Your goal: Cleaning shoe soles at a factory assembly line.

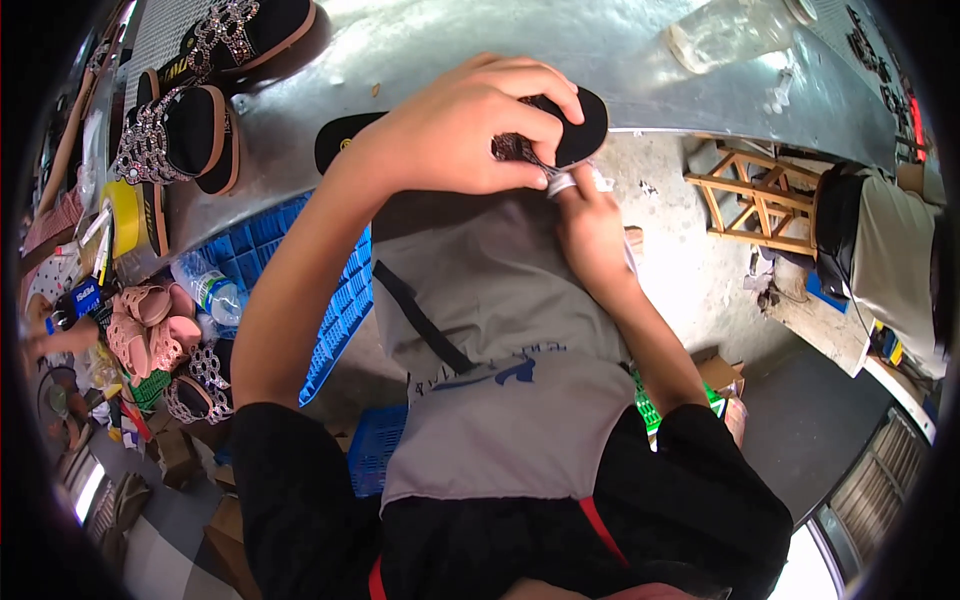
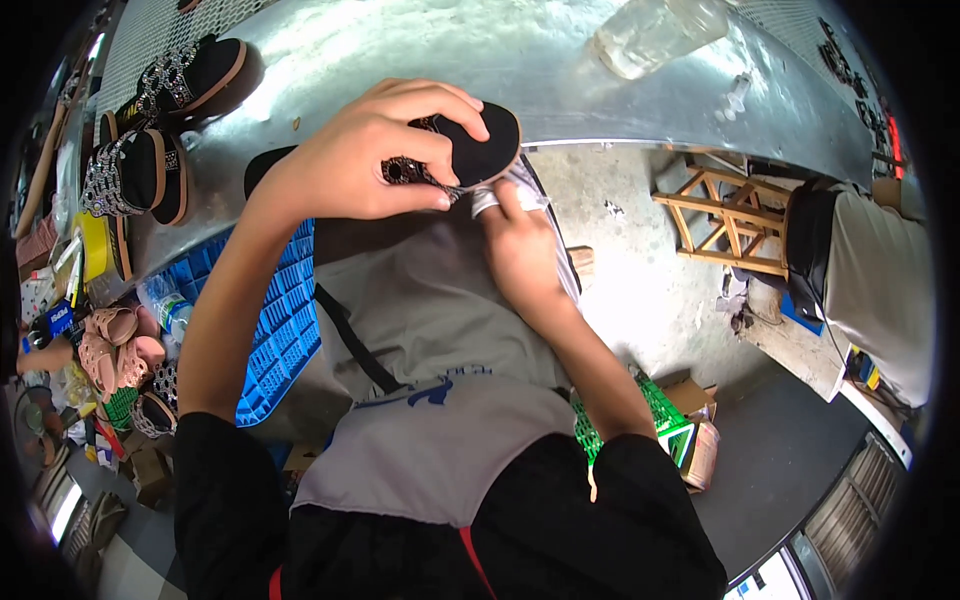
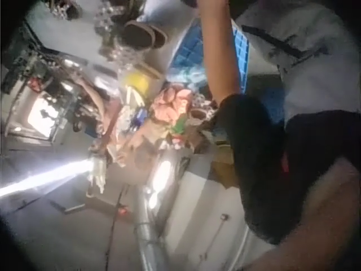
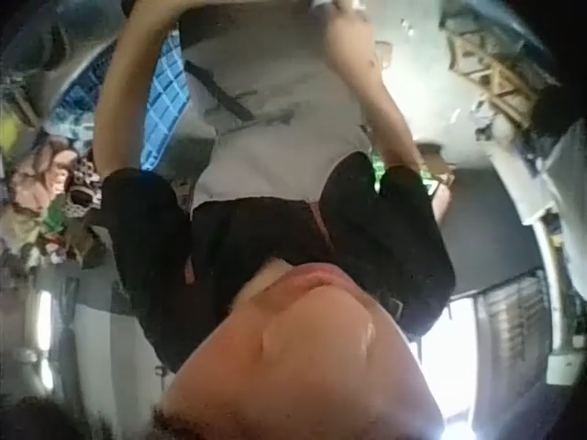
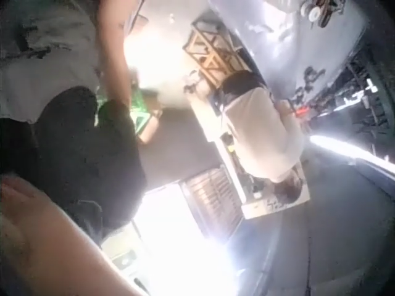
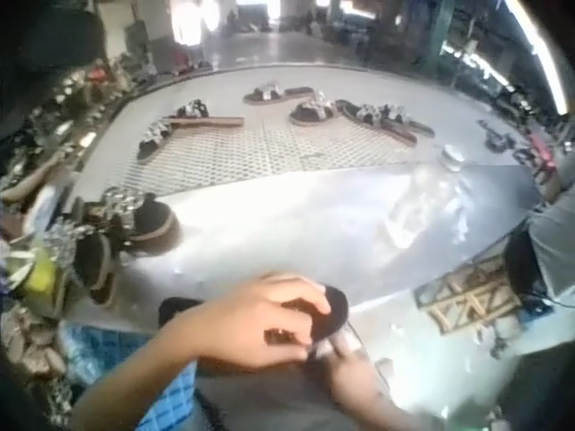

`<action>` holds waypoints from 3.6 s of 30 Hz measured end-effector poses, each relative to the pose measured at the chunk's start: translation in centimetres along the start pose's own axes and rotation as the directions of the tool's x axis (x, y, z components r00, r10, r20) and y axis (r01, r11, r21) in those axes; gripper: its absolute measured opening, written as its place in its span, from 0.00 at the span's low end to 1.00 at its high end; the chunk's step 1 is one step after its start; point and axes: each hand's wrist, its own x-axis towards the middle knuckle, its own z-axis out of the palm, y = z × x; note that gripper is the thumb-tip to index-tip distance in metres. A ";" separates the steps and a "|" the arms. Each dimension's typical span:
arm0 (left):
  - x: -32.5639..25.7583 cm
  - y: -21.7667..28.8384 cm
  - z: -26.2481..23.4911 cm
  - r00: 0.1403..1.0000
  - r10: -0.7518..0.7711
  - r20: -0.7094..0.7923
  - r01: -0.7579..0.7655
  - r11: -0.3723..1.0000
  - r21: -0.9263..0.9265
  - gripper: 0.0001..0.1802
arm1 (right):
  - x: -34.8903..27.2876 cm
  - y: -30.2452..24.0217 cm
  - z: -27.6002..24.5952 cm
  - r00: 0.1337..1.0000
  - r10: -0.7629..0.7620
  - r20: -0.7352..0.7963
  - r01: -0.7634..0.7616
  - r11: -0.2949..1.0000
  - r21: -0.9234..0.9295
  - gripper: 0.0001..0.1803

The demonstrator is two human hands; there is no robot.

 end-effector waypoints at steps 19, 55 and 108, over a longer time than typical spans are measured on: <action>0.0 1.4 -0.5 0.973 -0.214 -0.081 0.218 0.975 0.037 0.09 | 7.0 3.9 -18.4 0.627 -0.054 -0.777 0.017 0.998 -0.056 0.15; -1.2 0.7 -2.0 0.980 -0.151 -0.127 0.159 0.986 0.056 0.11 | 11.8 16.9 -15.0 0.180 0.912 -0.370 0.595 0.198 0.779 0.14; -2.1 3.2 -0.5 0.937 -0.293 -0.191 0.311 0.948 0.073 0.09 | 1.4 -6.3 -6.0 0.989 0.000 -0.148 -0.035 0.971 -0.237 0.38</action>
